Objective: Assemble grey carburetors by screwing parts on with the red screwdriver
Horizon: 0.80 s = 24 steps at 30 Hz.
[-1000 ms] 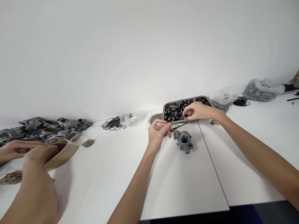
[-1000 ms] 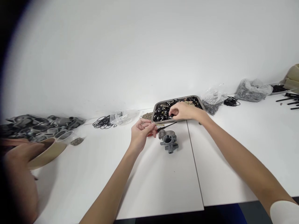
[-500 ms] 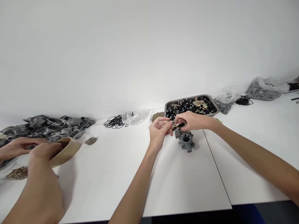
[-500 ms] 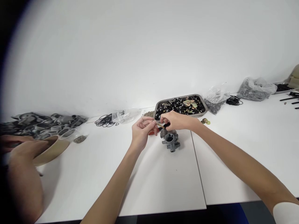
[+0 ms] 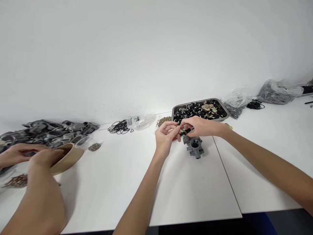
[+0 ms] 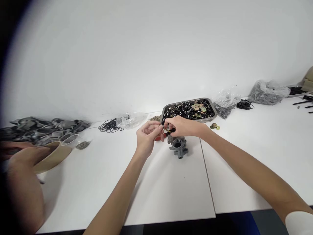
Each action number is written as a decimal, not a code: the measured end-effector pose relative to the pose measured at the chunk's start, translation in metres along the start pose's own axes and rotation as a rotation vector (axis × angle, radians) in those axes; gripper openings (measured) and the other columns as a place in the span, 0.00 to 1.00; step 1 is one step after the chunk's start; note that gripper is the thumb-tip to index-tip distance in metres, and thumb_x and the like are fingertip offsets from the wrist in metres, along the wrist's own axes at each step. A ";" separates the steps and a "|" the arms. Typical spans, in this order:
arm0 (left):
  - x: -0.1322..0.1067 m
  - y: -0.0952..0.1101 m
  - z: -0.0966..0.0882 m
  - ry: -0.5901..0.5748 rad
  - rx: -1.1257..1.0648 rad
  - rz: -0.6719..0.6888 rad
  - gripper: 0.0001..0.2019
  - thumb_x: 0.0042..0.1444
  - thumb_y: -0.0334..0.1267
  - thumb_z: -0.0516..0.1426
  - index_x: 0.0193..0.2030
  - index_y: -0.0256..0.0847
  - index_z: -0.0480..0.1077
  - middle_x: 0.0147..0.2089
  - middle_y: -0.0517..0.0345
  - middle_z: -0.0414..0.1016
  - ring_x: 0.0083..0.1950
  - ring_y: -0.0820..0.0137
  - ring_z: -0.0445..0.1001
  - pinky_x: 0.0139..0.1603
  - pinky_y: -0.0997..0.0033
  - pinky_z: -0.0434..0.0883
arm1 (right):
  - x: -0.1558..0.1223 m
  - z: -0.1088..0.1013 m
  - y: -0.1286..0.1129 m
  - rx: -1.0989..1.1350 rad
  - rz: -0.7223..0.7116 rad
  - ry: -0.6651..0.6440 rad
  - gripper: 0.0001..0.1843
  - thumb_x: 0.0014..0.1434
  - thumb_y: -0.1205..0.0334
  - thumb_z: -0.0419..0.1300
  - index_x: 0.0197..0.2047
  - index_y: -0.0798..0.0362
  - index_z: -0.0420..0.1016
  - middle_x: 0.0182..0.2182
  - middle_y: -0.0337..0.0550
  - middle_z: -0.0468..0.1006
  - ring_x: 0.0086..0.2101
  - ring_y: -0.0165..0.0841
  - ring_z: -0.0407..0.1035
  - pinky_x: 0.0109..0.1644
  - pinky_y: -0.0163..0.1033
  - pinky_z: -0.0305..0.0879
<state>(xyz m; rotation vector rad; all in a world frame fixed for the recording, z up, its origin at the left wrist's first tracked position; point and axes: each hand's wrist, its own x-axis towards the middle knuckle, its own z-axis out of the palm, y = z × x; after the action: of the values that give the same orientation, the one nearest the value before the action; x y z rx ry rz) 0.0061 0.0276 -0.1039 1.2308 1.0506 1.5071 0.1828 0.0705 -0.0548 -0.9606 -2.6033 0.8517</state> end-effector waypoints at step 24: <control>-0.005 0.007 0.004 -0.116 0.086 0.051 0.19 0.44 0.40 0.68 0.43 0.39 0.73 0.29 0.64 0.69 0.19 0.76 0.70 0.20 0.74 0.67 | 0.005 0.002 0.005 0.322 -0.147 0.256 0.15 0.55 0.64 0.61 0.47 0.54 0.69 0.35 0.40 0.78 0.35 0.28 0.70 0.38 0.32 0.64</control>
<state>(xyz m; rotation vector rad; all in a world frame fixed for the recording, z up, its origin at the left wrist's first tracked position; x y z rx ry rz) 0.0101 0.0215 -0.0979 1.3983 1.0226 1.4231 0.1813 0.0761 -0.0592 -0.7263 -2.2039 0.9964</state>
